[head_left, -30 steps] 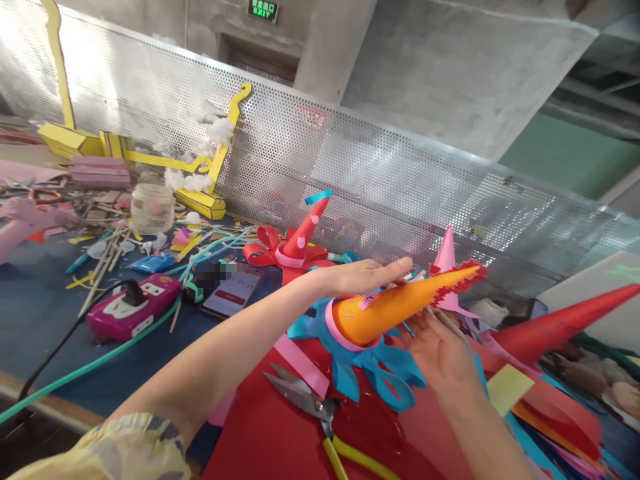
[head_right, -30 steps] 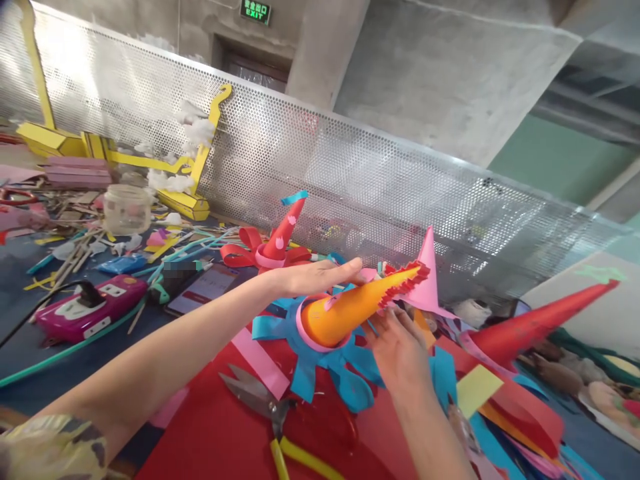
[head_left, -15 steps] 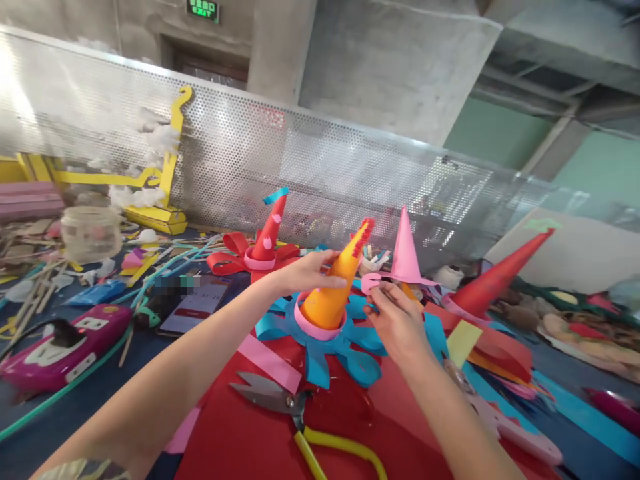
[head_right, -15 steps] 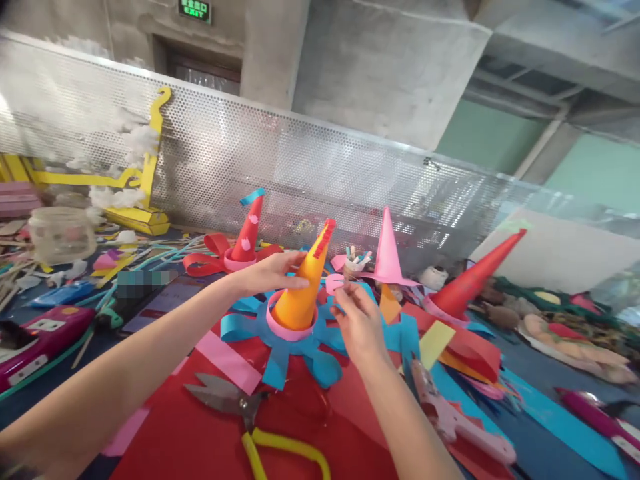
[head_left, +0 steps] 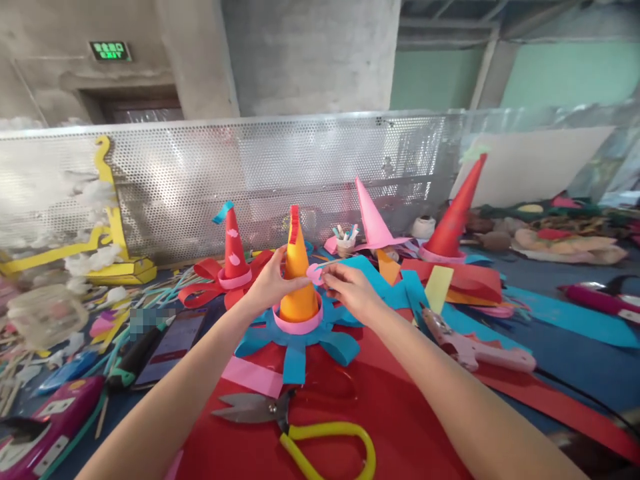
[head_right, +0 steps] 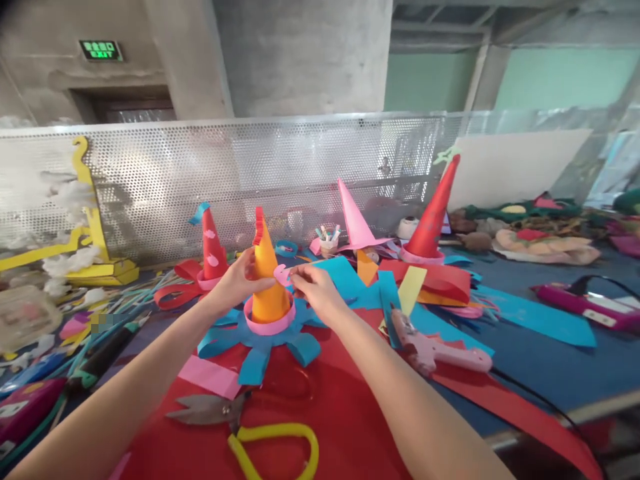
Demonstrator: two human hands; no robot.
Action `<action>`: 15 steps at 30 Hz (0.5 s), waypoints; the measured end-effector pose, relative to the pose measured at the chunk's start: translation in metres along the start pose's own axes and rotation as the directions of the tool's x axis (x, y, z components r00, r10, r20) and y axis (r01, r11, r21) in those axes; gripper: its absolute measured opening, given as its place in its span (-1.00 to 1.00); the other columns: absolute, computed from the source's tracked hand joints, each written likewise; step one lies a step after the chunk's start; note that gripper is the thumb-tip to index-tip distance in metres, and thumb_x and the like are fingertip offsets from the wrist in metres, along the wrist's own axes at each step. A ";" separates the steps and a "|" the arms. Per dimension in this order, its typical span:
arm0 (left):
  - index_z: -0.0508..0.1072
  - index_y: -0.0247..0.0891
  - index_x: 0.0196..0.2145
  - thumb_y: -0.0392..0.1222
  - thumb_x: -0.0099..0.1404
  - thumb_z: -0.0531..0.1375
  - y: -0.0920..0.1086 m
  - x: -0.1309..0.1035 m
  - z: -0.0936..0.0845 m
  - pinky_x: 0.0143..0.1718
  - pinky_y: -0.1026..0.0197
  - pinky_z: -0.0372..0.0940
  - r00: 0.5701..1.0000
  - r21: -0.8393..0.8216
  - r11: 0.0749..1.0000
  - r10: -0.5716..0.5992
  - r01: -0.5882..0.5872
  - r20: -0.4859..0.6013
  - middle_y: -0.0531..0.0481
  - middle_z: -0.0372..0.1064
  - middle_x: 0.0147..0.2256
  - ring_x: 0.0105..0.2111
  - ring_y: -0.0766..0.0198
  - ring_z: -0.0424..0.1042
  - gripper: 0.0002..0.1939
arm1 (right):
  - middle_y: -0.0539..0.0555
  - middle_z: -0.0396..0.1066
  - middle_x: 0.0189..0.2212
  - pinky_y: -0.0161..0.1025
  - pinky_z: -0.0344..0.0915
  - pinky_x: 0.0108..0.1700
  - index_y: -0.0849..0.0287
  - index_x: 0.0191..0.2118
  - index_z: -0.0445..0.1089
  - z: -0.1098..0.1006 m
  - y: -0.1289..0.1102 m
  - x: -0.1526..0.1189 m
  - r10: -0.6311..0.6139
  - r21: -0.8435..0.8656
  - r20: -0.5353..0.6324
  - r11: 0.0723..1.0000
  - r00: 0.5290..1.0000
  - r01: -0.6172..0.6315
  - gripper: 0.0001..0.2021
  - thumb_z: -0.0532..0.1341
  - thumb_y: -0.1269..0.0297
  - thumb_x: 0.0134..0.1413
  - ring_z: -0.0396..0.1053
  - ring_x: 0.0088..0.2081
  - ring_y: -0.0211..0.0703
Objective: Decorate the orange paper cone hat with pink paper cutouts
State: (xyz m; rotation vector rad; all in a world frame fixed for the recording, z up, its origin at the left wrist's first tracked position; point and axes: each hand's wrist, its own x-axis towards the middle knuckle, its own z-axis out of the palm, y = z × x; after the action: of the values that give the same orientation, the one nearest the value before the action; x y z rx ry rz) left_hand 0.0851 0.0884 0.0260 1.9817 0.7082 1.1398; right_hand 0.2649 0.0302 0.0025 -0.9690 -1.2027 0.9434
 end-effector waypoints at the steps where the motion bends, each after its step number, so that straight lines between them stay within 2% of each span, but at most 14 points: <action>1: 0.25 -0.26 0.05 -0.11 0.04 0.35 0.002 -0.001 0.002 -0.03 0.01 0.35 1.000 0.010 1.000 -0.008 0.008 -0.019 -0.18 0.40 -0.03 -0.01 0.04 0.41 -0.37 | -0.05 0.34 -0.54 -0.34 0.12 -0.54 0.17 -0.43 0.41 0.000 0.001 0.001 0.002 0.000 0.010 1.000 1.000 -0.002 -0.80 0.36 0.18 -0.13 0.25 -0.55 -0.31; 5: 0.28 -0.25 -0.04 -0.06 0.07 0.34 0.005 0.000 0.010 -0.08 0.04 0.36 0.994 0.082 0.997 -0.009 0.017 -0.105 -0.13 0.43 -0.12 -0.08 0.07 0.45 -0.47 | -0.08 0.34 -0.55 -0.34 0.18 -0.51 0.17 -0.45 0.39 0.004 0.004 0.004 -0.003 0.014 0.031 1.000 1.000 0.003 -0.82 0.34 0.19 -0.14 0.26 -0.56 -0.33; 9: 0.29 -0.25 -0.10 -0.07 0.05 0.34 0.005 0.004 0.012 -0.11 0.04 0.36 0.992 0.162 0.987 -0.001 0.022 -0.129 -0.09 0.43 -0.18 -0.17 0.10 0.46 -0.51 | -0.08 0.35 -0.54 -0.34 0.22 -0.48 0.18 -0.45 0.38 0.006 0.006 0.007 -0.019 0.004 0.007 1.000 1.000 0.019 -0.87 0.31 0.25 -0.09 0.26 -0.57 -0.36; 15: 0.30 -0.25 -0.17 -0.09 0.04 0.34 0.008 0.005 0.013 -0.17 0.08 0.37 0.987 0.160 0.987 0.010 0.016 -0.158 -0.06 0.42 -0.24 -0.21 0.11 0.46 -0.56 | -0.08 0.37 -0.48 -0.31 0.31 -0.44 0.22 -0.33 0.36 0.005 0.009 0.010 -0.068 -0.101 -0.115 0.993 0.991 0.056 -0.95 0.25 0.37 0.11 0.33 -0.52 -0.32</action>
State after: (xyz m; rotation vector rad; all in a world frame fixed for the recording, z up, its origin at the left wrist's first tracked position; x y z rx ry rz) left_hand 0.0996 0.0834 0.0304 2.0366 0.9105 1.2843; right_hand 0.2606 0.0426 -0.0022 -1.0445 -1.1802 0.7734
